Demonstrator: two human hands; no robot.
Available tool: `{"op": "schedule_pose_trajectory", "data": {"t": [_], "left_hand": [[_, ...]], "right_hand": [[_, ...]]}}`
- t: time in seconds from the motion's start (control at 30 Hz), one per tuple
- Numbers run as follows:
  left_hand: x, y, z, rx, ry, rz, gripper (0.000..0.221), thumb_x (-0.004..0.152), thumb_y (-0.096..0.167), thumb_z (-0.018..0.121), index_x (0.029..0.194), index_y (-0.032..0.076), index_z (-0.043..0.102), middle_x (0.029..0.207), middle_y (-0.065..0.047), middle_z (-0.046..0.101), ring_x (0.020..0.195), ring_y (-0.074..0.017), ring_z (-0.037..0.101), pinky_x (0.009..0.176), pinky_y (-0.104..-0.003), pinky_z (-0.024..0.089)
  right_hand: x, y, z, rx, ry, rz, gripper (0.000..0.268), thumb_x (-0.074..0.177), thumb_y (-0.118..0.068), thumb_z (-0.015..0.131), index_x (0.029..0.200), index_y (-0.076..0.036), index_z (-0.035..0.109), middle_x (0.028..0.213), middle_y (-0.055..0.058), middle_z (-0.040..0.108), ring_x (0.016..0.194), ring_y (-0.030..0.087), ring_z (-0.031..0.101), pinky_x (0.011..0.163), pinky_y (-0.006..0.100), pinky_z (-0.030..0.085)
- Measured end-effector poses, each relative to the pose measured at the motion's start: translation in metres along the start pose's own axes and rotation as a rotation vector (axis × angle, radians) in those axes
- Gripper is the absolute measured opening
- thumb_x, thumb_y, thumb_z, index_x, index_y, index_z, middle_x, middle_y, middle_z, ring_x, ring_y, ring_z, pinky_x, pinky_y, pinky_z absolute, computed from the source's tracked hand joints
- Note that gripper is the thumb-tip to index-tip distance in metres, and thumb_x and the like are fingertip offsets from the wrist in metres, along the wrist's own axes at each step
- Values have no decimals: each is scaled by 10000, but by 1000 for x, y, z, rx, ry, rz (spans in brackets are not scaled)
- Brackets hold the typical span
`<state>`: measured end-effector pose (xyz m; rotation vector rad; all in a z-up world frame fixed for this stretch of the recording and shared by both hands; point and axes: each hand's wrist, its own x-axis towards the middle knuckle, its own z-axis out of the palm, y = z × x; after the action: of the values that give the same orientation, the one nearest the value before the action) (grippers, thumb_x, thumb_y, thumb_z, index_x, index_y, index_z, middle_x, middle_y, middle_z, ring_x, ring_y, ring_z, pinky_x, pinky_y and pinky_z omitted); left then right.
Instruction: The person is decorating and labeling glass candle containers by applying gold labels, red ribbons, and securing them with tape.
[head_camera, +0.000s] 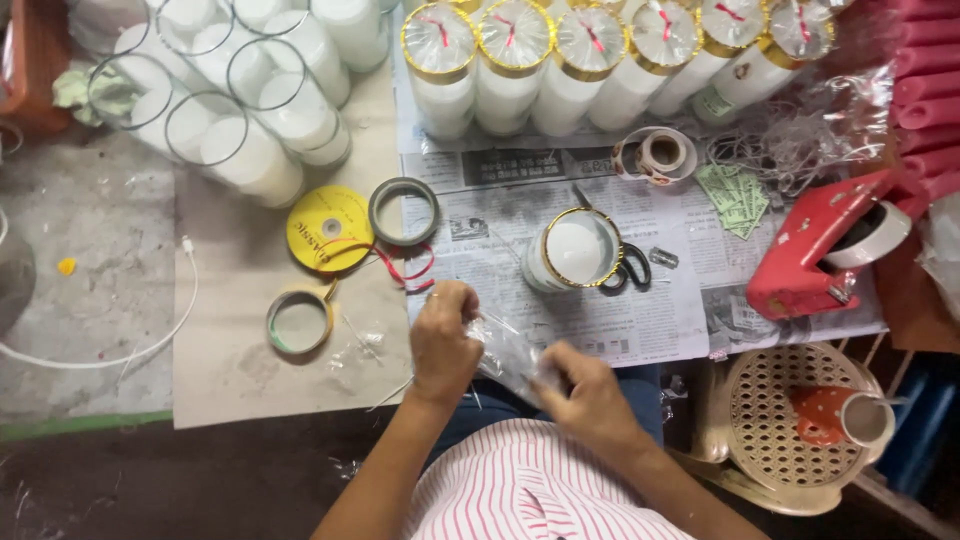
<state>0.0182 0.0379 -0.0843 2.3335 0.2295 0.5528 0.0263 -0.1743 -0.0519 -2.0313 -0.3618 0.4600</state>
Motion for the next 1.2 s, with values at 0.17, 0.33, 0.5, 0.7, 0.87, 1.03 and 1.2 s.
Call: {"op": "schedule_pose_trajectory", "data": {"t": [0.17, 0.33, 0.5, 0.7, 0.87, 1.03, 1.2], "left_hand": [[-18, 50, -34, 23, -275, 499, 293, 872, 14, 526, 1089, 202, 584, 1050, -55, 609, 669, -276, 650, 575, -396, 517], [5, 40, -54, -5, -475, 512, 160, 895, 40, 511, 905, 152, 626, 1209, -96, 629, 836, -314, 700, 654, -399, 552], [13, 25, -69, 306, -290, 474, 324, 922, 82, 517, 1181, 193, 676, 1207, -25, 699, 869, -220, 707, 673, -316, 552], [50, 23, -60, 626, -135, 520, 345, 877, 60, 570, 1191, 127, 698, 1222, -58, 708, 751, -231, 675, 586, -342, 530], [60, 17, -35, 646, -158, 405, 370, 786, 35, 657, 1152, 87, 680, 1226, -81, 697, 720, -256, 694, 583, -373, 569], [66, -5, 17, 442, -382, 181, 334, 753, -75, 645, 1057, 44, 578, 1214, -166, 647, 705, -374, 714, 629, -484, 604], [60, -41, 92, 299, -504, 77, 318, 712, -12, 688, 990, 48, 546, 1231, -176, 583, 703, -441, 724, 651, -533, 601]], "right_hand": [[33, 59, -37, 407, 50, 175, 467, 683, 92, 703, 1132, -33, 690, 776, 55, 640, 704, 150, 625, 714, 313, 576], [36, 31, -33, 329, -52, 245, 502, 701, 4, 788, 1189, -53, 687, 731, 6, 631, 648, 118, 628, 652, 270, 564], [39, -32, -73, -223, 401, -454, 523, 773, -253, 899, 1217, -50, 713, 987, 123, 694, 895, 282, 669, 822, 371, 554], [97, -78, -69, -787, 160, -369, 936, 656, -441, 908, 1436, -71, 547, 1420, 291, 475, 1204, 509, 554, 860, 626, 558], [96, -50, -75, -601, 175, -297, 924, 652, -369, 903, 1464, -151, 522, 1287, 185, 538, 1093, 422, 620, 865, 559, 554], [88, -9, -107, -201, 420, -270, 874, 684, -276, 915, 1460, -109, 550, 1207, 238, 576, 1095, 437, 602, 956, 510, 471], [74, -22, -123, 214, 638, -384, 736, 874, -50, 820, 1490, 11, 421, 1288, 172, 523, 1165, 230, 532, 1052, 367, 491]]}}
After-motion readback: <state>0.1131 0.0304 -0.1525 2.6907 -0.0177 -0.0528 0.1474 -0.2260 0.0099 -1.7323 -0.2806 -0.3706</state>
